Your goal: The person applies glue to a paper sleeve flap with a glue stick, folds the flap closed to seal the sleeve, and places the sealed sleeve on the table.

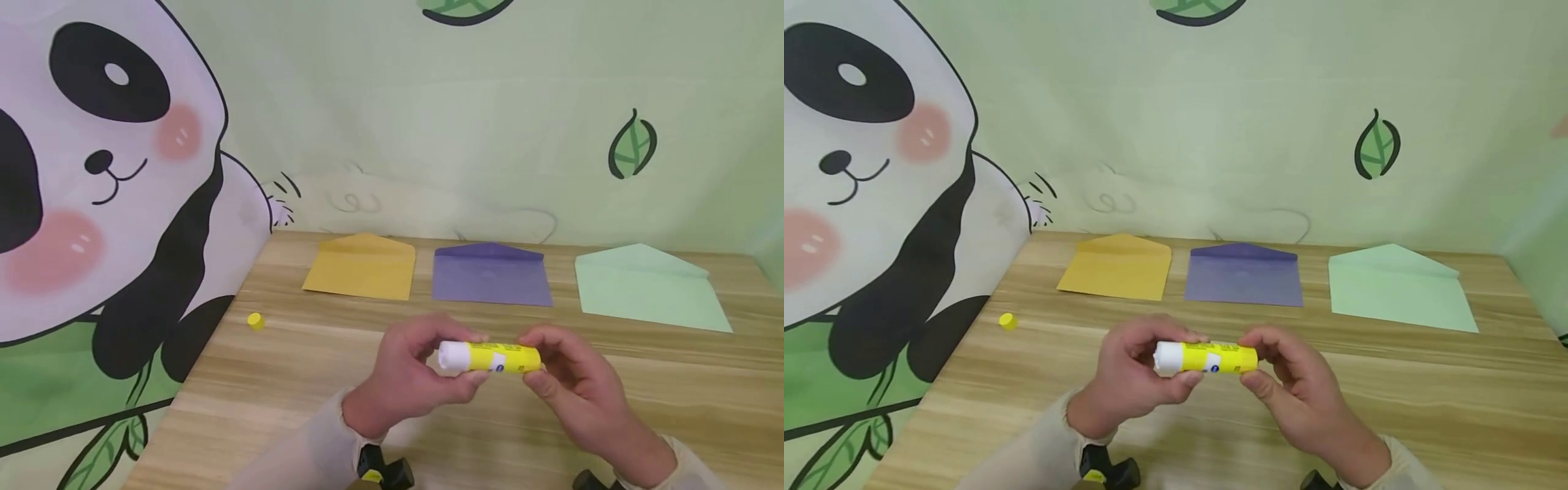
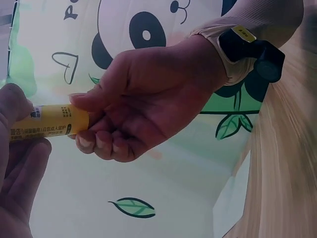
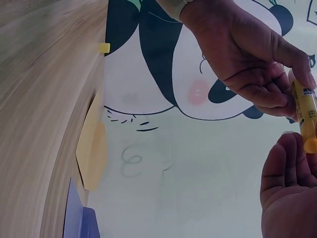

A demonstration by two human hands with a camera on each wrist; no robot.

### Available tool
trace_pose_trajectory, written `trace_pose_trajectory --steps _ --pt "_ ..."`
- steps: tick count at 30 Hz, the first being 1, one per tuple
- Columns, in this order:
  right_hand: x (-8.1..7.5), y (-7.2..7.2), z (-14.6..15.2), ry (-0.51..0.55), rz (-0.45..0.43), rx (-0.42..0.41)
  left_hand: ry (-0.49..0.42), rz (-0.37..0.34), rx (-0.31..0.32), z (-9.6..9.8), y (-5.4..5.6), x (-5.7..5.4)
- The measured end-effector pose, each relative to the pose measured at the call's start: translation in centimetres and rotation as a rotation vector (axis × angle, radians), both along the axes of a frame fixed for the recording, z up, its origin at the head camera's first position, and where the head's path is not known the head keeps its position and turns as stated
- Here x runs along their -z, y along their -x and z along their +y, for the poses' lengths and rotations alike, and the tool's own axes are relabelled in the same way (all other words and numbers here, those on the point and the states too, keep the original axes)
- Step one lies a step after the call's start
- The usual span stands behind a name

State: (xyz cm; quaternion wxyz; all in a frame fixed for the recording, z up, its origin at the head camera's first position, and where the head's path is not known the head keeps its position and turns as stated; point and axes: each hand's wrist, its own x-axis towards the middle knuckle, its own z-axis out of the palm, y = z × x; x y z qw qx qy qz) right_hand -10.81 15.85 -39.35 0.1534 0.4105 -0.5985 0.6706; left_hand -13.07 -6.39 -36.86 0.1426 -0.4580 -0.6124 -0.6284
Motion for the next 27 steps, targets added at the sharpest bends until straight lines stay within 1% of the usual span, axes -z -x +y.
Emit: trace_pose_trajectory --steps 2,5,7,11,14,19,21,23,25,27 --pt "-0.21 -0.27 0.07 -0.065 -0.039 0.051 0.001 -0.019 -0.01 -0.02 -0.1 0.13" --pt "-0.63 -0.64 0.05 -0.18 -0.104 0.135 0.013 -0.027 -0.029 -0.1 -0.16 0.24" --pt "-0.84 -0.72 -0.05 -0.241 -0.132 0.166 0.021 -0.03 -0.037 -0.18 -0.21 0.21" --pt "-0.8 -0.73 -0.33 -0.301 -0.112 0.206 0.03 -0.028 -0.023 -0.09 -0.26 0.12" --pt "-0.58 -0.62 -0.46 -0.336 -0.128 0.213 0.035 -0.009 -0.011 0.11 -0.26 0.17" --pt "-0.24 -0.25 -0.44 -0.318 -0.241 0.139 0.052 0.031 -0.005 0.31 -0.3 0.41" --pt "-0.19 -0.15 -0.35 -0.302 -0.251 0.124 0.062 0.028 -0.012 0.25 -0.34 0.43" --pt "-0.23 -0.06 -0.23 -0.285 -0.251 0.101 0.076 0.003 -0.03 0.1 -0.4 0.33" --pt "-0.19 0.05 -0.12 -0.219 -0.231 0.066 0.084 -0.026 -0.047 -0.06 -0.42 0.16" --pt "-0.08 0.13 -0.02 -0.132 -0.203 0.016 0.079 -0.052 -0.045 -0.16 -0.42 -0.04"
